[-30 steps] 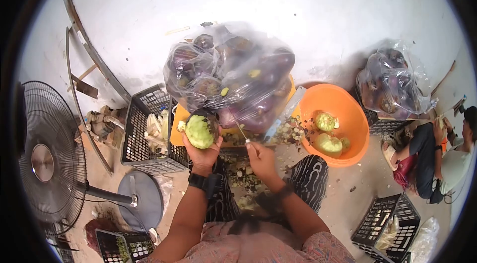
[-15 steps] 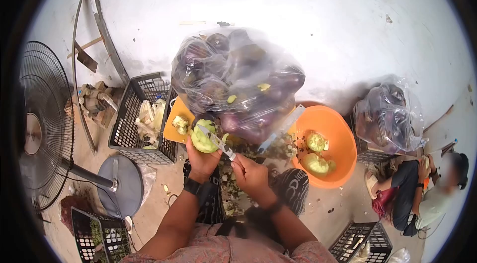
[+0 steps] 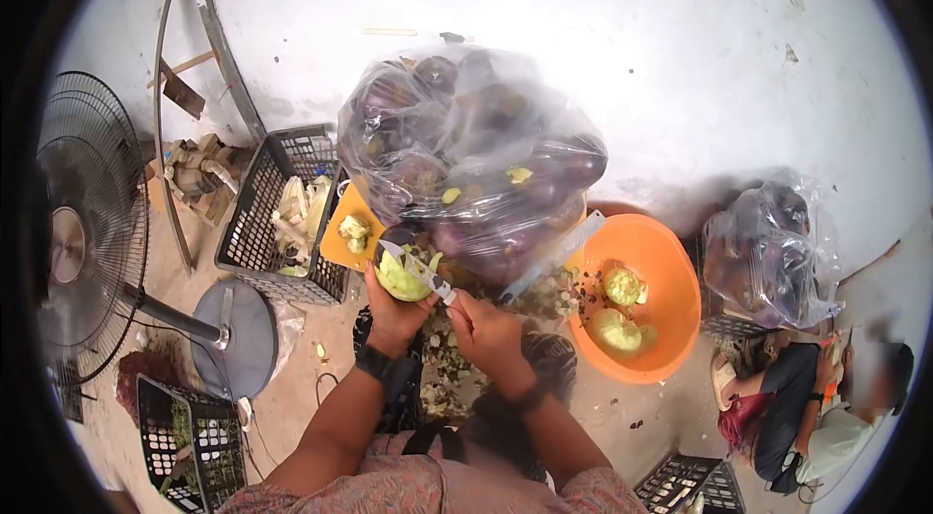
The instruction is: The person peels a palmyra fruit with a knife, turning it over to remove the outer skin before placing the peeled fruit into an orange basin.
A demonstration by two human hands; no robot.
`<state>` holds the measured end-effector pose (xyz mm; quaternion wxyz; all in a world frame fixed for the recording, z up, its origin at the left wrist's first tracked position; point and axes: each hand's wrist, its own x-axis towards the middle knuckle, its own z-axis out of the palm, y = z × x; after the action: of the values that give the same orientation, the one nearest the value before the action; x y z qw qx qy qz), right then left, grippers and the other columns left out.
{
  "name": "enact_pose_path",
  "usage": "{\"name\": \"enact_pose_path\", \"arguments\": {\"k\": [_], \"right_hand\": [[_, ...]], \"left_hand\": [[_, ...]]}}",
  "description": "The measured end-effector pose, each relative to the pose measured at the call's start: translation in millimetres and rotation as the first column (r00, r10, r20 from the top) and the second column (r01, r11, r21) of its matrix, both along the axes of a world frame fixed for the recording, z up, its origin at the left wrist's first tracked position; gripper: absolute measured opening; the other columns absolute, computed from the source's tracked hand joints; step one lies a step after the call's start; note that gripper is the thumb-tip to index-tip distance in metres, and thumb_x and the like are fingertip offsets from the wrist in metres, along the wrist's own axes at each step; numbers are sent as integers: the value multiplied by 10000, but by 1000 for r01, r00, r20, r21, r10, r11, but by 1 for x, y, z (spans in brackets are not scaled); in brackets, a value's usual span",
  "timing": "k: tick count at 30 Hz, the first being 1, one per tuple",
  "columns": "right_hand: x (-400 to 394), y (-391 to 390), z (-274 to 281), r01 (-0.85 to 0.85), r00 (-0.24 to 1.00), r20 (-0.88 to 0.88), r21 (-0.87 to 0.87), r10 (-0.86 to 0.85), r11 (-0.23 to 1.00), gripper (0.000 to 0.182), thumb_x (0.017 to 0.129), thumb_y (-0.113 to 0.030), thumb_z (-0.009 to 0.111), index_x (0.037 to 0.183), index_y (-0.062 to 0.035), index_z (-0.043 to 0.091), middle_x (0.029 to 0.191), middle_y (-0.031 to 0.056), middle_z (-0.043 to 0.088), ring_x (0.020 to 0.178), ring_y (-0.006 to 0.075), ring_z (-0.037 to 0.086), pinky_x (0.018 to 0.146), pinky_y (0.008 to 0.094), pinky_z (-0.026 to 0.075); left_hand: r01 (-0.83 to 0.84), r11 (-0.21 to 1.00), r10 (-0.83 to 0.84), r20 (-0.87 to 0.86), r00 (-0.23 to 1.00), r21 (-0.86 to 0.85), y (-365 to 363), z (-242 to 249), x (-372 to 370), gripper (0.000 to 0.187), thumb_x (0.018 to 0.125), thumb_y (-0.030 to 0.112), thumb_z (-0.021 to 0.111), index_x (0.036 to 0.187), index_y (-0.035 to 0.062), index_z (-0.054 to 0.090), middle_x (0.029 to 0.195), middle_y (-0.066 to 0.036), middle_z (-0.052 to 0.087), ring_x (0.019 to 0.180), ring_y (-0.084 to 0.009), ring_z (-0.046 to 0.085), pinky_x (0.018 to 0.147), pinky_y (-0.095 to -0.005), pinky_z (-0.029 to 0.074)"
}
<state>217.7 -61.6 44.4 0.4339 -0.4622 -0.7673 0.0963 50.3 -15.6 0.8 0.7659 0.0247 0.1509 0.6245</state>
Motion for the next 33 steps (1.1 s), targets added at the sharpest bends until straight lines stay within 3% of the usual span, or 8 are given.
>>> {"name": "enact_pose_path", "arguments": {"k": [6,8,13,20,25,33], "right_hand": [[7,11,-1,-57,998,19,-11,57,998,277,834,-179,700,1083,-61,671,769,86,679,641,275,659,563,365,521],[12,16,0,-72,997,18,-8,72,997,282,833,-177,700,1085,-55,668,773,84,680,641,270,659,561,362,521],[18,13,-2,-112,993,43,-44,114,993,284,836,-179,693,1095,-66,666,793,92,686,661,278,664,572,369,522],[21,5,-18,-2,1000,17,3,2,1000,291,829,-205,695,1091,-83,666,753,96,657,638,295,644,553,392,507],[15,-3,-17,48,997,55,11,-48,999,279,822,-233,705,1077,-128,666,722,78,632,625,285,635,543,379,498],[4,-18,-14,96,995,27,-71,-94,993,254,831,-251,696,1067,-163,662,710,61,618,615,283,623,546,386,489]], "left_hand": [[-25,997,19,-69,997,-78,2,4,-3,736,924,705,245,1316,150,529,1311,-71,564,1207,-269,518,992,-488,396],[-57,987,45,-85,995,-151,5,4,0,748,889,742,292,1252,146,563,1242,-139,596,1110,-337,572,883,-504,482],[-57,987,54,-28,998,-147,-1,5,10,716,874,736,340,1226,158,573,1228,-135,600,1083,-364,571,840,-499,488],[-32,988,27,-30,999,-149,6,-9,9,735,852,753,355,1242,162,551,1231,-129,585,1054,-397,580,743,-460,526],[26,983,-46,-106,993,-182,5,-2,0,761,849,772,336,1267,166,527,1242,-122,576,1051,-396,590,750,-453,525],[96,978,-112,-78,991,-185,8,-7,-13,761,848,766,360,1264,151,528,1237,-125,568,1088,-398,581,759,-454,523]]}}
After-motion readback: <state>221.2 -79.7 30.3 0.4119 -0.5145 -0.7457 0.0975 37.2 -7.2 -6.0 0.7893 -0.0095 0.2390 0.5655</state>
